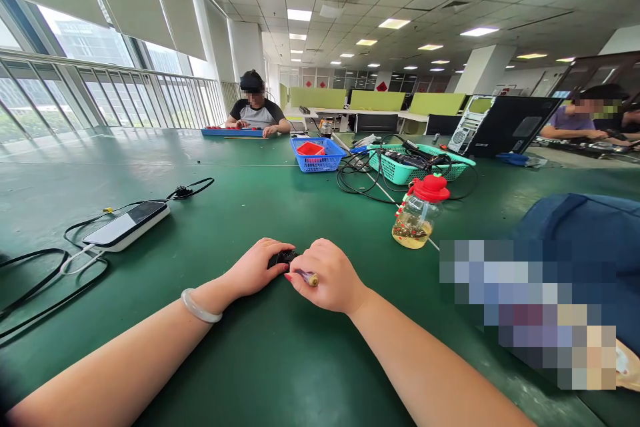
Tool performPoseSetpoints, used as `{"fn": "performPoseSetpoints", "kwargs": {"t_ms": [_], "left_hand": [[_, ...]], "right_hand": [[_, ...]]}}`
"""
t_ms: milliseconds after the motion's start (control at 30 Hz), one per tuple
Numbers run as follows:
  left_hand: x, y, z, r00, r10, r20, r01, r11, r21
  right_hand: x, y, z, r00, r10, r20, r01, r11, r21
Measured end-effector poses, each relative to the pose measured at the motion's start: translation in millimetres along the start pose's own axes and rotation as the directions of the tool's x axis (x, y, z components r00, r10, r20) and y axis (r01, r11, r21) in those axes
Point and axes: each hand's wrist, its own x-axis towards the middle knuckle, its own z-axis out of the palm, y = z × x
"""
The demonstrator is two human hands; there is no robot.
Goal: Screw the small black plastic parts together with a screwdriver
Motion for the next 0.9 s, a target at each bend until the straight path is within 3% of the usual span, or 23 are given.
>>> {"fn": "performPoseSetpoints", "kwargs": {"t_ms": [167,333,900], "left_hand": [[0.1,0.5,0.4,1.0,-0.015,-0.002,0.015,1.0,-0.008],[0.6,1.0,0.7,1.0,-0.023,-0.011,0.022,1.0,-0.006],[0.3,-0.9,0.8,1.0,-0.027,-0.013,0.027,0.999,-0.022]], "right_hand": [[4.4,-9.5,-3.0,0.971,-0.143,0.191,0.176,0.97,-0.166],[5.9,-16.0,-1.0,0.94,-0.178,0.292,0.256,0.933,-0.255],[7.9,-20.6,-10.9,0.915,-0.094,0.393,0.218,0.933,-0.285]]}}
